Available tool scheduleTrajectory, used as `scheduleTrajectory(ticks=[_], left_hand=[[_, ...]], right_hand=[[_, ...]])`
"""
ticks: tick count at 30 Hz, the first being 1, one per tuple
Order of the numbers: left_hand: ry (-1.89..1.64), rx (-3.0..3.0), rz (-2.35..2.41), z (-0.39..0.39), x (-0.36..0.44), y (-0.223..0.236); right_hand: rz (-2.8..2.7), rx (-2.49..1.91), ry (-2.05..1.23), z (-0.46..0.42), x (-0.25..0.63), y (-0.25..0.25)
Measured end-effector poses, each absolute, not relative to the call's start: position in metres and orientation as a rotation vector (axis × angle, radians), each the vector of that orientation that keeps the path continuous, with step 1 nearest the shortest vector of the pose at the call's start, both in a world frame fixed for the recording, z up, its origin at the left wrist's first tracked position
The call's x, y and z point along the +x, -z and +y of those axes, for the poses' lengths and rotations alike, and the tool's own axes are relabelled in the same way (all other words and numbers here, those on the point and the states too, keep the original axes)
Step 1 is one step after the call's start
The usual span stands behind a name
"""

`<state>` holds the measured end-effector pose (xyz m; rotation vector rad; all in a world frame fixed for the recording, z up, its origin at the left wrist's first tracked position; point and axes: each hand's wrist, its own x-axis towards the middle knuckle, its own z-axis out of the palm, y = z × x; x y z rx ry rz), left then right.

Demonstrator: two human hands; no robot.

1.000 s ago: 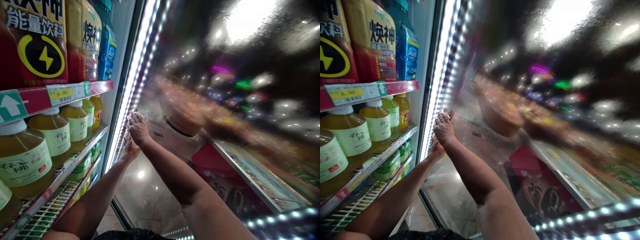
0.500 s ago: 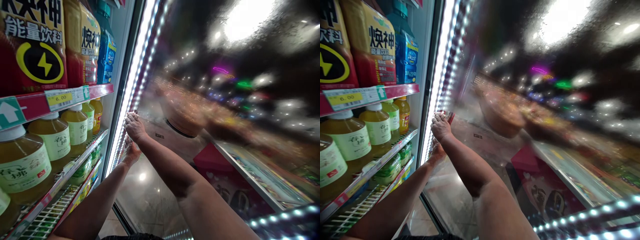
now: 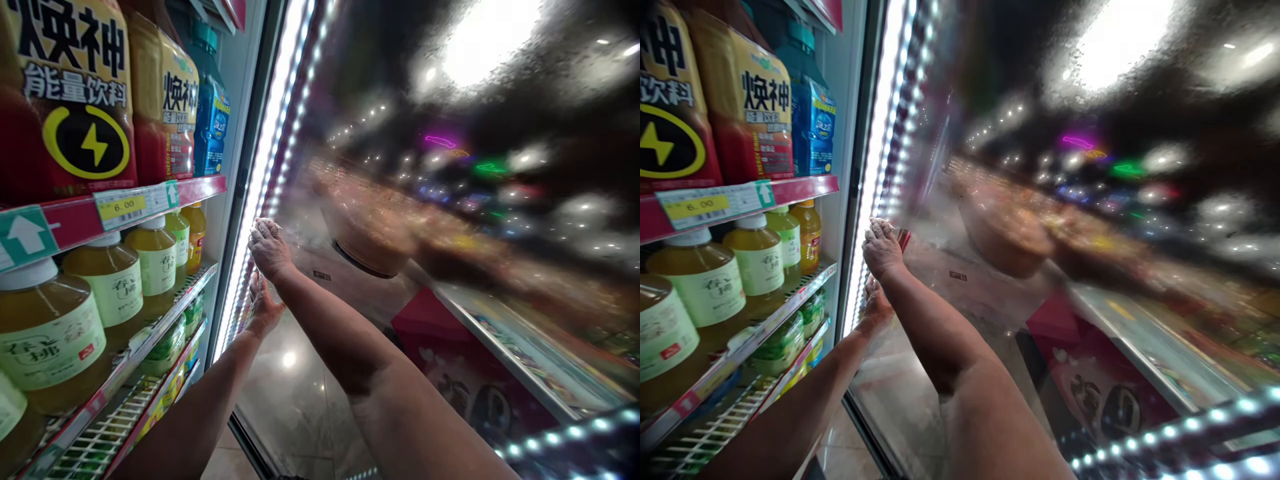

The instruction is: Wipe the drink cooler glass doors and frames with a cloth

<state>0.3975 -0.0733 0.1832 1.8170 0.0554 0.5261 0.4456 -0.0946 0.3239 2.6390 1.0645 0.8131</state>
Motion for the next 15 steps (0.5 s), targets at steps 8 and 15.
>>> scheduleTrajectory(ticks=[8,15], left_hand=[[-0.503,1.85,0.103,-0.077,0.39,-0.181],[-0.491,1.863,0.12,-0.074,0.388,-0.185]], right_hand=[[1.027,2.605,-0.792,-0.098,0.439,-0.338],[1.066,2.59,-0.768,-0.107,0.433,-0.346]])
